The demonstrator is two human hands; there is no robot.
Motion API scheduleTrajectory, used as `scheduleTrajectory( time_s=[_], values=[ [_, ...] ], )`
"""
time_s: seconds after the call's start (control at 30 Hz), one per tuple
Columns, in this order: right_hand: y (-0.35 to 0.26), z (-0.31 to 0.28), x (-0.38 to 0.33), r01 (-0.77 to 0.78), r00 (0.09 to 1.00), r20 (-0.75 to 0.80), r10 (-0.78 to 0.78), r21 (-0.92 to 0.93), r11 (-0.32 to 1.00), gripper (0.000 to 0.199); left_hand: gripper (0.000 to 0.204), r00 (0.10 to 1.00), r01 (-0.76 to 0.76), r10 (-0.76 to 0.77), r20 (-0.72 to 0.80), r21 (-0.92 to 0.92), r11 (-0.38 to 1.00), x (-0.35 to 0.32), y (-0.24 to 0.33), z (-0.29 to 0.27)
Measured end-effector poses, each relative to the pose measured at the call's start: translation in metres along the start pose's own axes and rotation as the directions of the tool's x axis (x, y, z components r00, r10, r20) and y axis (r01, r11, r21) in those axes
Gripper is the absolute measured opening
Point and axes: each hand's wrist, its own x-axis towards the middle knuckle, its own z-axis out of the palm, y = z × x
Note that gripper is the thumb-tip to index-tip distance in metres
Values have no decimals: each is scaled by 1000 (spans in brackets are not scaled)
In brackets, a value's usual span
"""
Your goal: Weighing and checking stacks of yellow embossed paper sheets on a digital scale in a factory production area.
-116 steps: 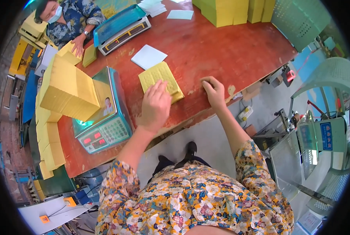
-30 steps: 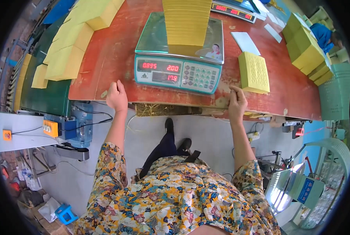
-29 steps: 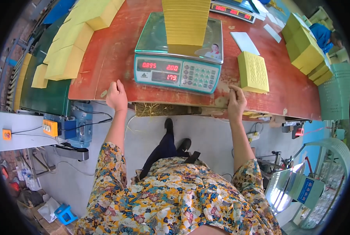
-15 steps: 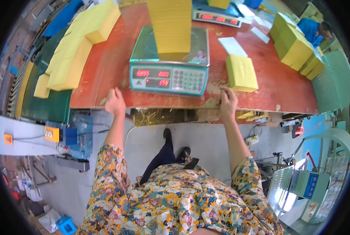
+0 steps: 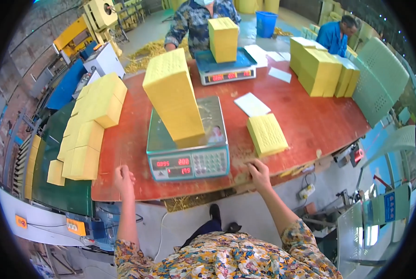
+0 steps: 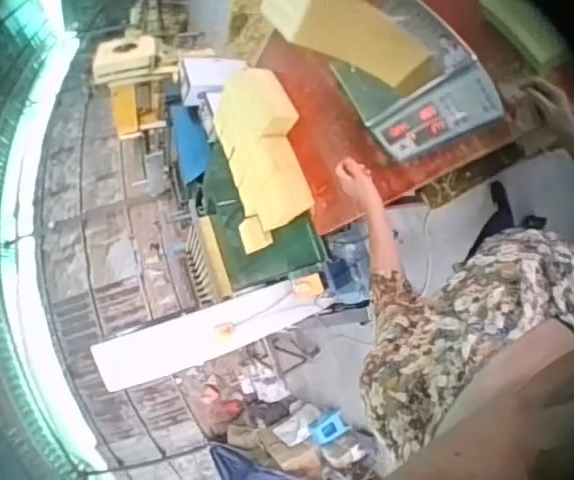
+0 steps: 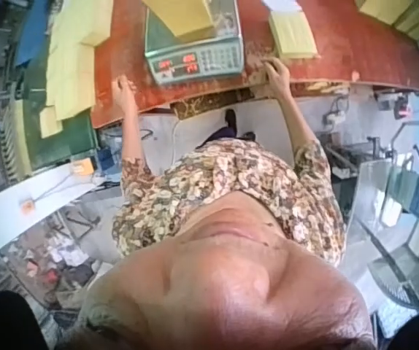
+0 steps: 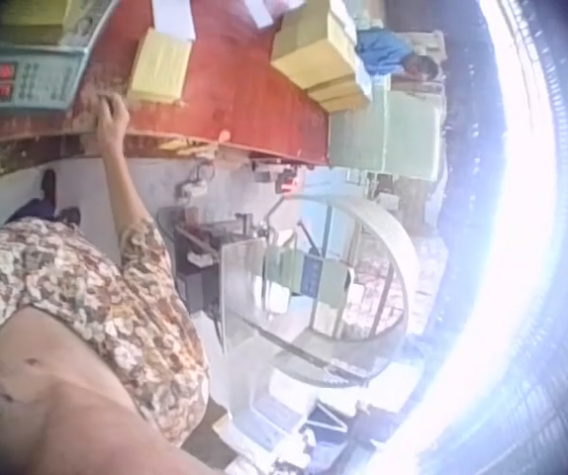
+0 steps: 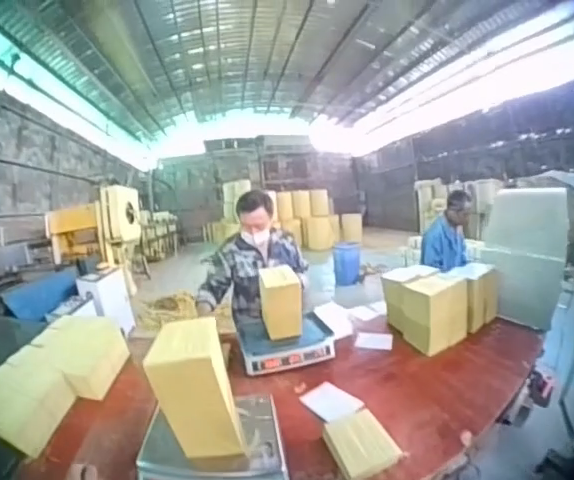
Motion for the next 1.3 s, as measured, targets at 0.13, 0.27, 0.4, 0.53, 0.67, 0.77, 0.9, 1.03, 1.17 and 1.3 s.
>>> scheduleTrajectory(
  time_s=[0.13,0.27,0.4,0.53,0.67,0.77,0.9,1.03,1.17,1.3],
  values=[
    [-39,9,13,-80,992,-83,92,134,988,15,38,955,-260,284,84,-222,940,33,116,22],
    [-99,56,74,78,997,-27,-74,209,975,19,56,927,20,149,345,-443,897,88,184,70],
    [-135,114,154,123,989,42,-142,301,946,29,65,761,350,-75,645,-310,884,122,242,112],
    [-125,175,234,69,988,104,-113,354,933,37,67,560,202,18,828,-157,967,165,249,141],
    [-103,203,267,-7,963,250,-97,387,922,47,66,427,222,-101,899,5,975,148,262,148],
    [-109,197,254,68,973,208,-101,163,984,55,65,394,264,-188,900,86,961,132,273,152],
    [-96,193,228,206,972,95,-215,94,974,53,63,310,338,-119,943,7,941,125,257,143],
    [-102,170,186,136,991,2,-136,29,990,51,60,297,331,-56,953,-48,943,86,249,134],
    [-95,122,159,114,989,-93,-112,22,993,51,60,198,321,-159,967,89,943,60,260,161],
    [-93,100,133,292,911,-263,-317,-130,947,38,61,189,315,-217,958,150,937,58,270,158]
  ],
)
